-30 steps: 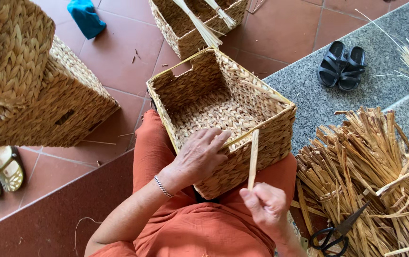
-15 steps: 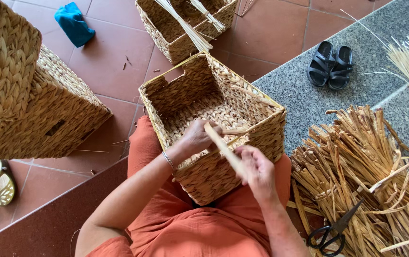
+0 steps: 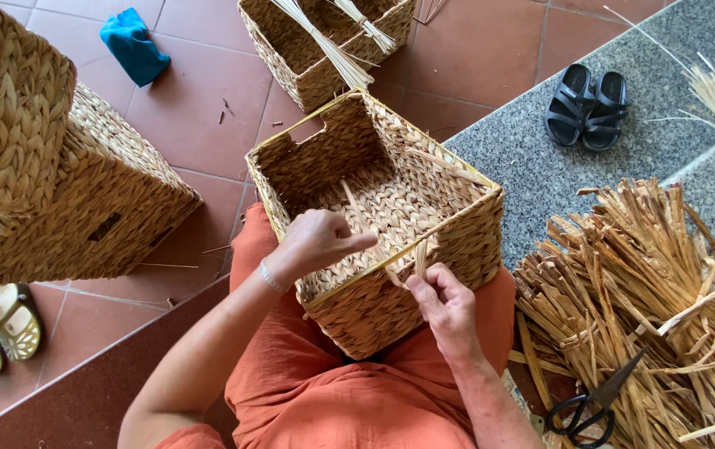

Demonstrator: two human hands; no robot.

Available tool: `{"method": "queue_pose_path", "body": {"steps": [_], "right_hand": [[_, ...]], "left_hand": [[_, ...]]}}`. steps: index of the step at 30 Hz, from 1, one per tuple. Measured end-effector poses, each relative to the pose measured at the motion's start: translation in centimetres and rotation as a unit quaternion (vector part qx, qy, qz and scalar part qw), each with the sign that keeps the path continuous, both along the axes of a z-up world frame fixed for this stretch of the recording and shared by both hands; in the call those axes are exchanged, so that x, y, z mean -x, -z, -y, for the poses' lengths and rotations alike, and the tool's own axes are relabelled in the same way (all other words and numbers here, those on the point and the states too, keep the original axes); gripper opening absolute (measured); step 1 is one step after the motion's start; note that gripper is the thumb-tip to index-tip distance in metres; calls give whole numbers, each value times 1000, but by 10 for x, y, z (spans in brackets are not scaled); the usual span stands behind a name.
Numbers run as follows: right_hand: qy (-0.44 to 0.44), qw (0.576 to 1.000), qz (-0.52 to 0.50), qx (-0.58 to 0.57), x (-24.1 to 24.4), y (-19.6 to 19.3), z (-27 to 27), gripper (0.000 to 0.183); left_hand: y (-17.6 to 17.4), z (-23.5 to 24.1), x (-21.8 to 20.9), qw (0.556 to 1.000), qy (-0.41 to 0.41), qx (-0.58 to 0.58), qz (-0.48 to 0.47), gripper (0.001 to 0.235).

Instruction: The person weaves a rectangular basket using dried palm leaves, threading a long strip through the top edge to reinforce the rim. They work by hand, pulling the strip through the weave and adjusting the basket's position on their lap.

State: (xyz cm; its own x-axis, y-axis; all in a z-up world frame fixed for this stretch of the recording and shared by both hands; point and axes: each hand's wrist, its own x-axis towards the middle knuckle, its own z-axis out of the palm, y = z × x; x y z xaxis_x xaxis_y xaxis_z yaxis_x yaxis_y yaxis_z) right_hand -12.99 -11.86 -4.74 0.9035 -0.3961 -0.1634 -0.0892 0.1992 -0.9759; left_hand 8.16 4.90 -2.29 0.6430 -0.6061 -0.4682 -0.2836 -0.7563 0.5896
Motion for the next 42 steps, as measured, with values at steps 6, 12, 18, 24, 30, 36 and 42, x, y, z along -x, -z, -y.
{"method": "queue_pose_path", "body": {"steps": [6, 12, 18, 24, 30, 36, 42], "right_hand": [[-58, 987, 117, 88, 13, -38, -9, 22], [-48, 882, 120, 453, 22, -78, -35, 39], [-210, 889, 222, 342, 28, -85, -60, 38], [-133, 983, 30, 125, -2, -31, -33, 31], [-132, 975, -55, -168, -27, -11, 12, 39], [-48, 993, -82, -68, -23, -11, -6, 17], [-48, 998, 10, 42, -9, -10, -12, 12]], "left_hand": [[-28, -8, 48, 927, -41, 311, 204, 31], [-35, 7, 78, 892, 126, 340, 268, 54], [-14, 9, 78, 898, 103, 350, 244, 38], [27, -1, 45, 970, -67, 234, -23, 28], [39, 6, 34, 984, -9, 145, -100, 30], [-13, -16, 14, 998, -36, 59, -13, 38], [-40, -29, 34, 944, -94, 262, 177, 35]]}}
